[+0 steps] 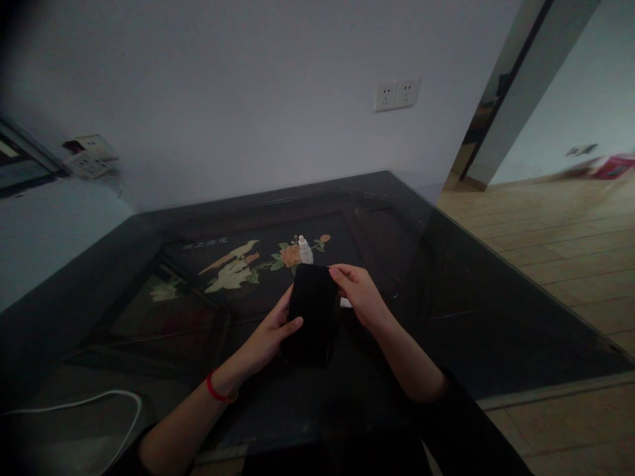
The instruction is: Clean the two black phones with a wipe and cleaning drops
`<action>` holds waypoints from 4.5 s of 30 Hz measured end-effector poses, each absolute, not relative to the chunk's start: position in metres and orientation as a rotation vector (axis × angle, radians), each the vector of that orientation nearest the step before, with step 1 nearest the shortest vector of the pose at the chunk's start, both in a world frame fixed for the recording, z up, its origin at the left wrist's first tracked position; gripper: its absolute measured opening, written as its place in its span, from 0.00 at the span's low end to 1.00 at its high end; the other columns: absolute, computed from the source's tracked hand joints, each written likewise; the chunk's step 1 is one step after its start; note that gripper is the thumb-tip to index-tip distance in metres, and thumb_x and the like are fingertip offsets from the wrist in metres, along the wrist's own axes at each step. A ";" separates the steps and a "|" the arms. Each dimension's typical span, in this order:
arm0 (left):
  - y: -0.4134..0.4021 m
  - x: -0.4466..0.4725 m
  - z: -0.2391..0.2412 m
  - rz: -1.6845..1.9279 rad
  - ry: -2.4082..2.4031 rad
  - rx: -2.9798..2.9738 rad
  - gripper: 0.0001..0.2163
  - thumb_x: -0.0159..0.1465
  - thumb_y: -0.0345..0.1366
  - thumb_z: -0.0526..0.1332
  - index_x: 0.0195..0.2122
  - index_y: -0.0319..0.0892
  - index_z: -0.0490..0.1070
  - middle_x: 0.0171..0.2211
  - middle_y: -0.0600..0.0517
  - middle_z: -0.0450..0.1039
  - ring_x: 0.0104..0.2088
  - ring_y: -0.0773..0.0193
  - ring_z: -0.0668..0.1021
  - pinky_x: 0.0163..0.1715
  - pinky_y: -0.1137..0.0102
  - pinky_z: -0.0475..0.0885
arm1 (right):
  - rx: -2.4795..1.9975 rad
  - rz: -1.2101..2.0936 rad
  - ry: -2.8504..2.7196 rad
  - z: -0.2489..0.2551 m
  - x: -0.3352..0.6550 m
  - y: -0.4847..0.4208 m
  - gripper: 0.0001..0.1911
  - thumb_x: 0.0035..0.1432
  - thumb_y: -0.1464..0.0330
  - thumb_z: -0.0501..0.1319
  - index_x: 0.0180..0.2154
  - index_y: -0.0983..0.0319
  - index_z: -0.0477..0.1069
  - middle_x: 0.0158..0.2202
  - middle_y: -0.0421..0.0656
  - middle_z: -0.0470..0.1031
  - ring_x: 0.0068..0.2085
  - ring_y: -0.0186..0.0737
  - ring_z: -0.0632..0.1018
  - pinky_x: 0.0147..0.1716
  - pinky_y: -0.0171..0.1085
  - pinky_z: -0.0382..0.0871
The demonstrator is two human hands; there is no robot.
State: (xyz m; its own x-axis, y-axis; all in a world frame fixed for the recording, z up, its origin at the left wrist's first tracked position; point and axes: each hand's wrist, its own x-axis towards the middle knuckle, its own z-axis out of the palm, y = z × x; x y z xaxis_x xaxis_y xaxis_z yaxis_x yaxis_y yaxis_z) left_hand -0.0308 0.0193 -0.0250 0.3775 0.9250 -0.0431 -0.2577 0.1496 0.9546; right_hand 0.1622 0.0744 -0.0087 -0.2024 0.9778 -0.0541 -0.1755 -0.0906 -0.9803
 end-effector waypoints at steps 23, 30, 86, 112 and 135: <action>0.035 -0.032 -0.037 1.180 0.955 0.995 0.32 0.59 0.40 0.64 0.64 0.47 0.54 0.63 0.46 0.60 0.61 0.53 0.65 0.60 0.59 0.61 | -1.182 1.509 -1.569 -0.029 0.145 0.069 0.36 0.54 0.64 0.62 0.62 0.61 0.52 0.24 0.33 0.68 0.18 0.30 0.70 0.14 0.30 0.66; 0.044 -0.045 -0.040 0.879 1.552 1.828 0.22 0.62 0.45 0.58 0.57 0.47 0.66 0.47 0.45 0.72 0.50 0.50 0.71 0.52 0.56 0.63 | -1.274 1.345 -1.678 -0.037 0.147 0.073 0.35 0.56 0.66 0.58 0.64 0.61 0.52 0.26 0.34 0.69 0.17 0.28 0.68 0.13 0.30 0.64; 0.047 -0.063 -0.029 0.532 1.697 2.052 0.37 0.59 0.51 0.60 0.65 0.42 0.51 0.60 0.39 0.63 0.59 0.47 0.66 0.55 0.52 0.61 | -1.960 0.360 -2.068 -0.027 0.196 0.094 0.12 0.60 0.62 0.57 0.44 0.59 0.72 0.32 0.42 0.77 0.33 0.40 0.77 0.28 0.34 0.62; 0.031 -0.043 -0.039 0.261 1.677 2.137 0.54 0.48 0.51 0.69 0.69 0.48 0.35 0.70 0.38 0.35 0.68 0.44 0.43 0.63 0.46 0.43 | -2.040 0.443 -2.135 -0.015 0.173 0.154 0.12 0.56 0.62 0.62 0.38 0.63 0.73 0.35 0.48 0.77 0.34 0.44 0.79 0.32 0.39 0.68; 0.041 -0.057 -0.020 0.945 1.610 1.991 0.20 0.62 0.42 0.59 0.54 0.44 0.66 0.53 0.45 0.70 0.55 0.55 0.70 0.55 0.57 0.63 | -2.084 0.284 -2.032 -0.001 0.195 0.129 0.18 0.62 0.54 0.52 0.35 0.58 0.73 0.36 0.46 0.76 0.38 0.46 0.77 0.31 0.38 0.62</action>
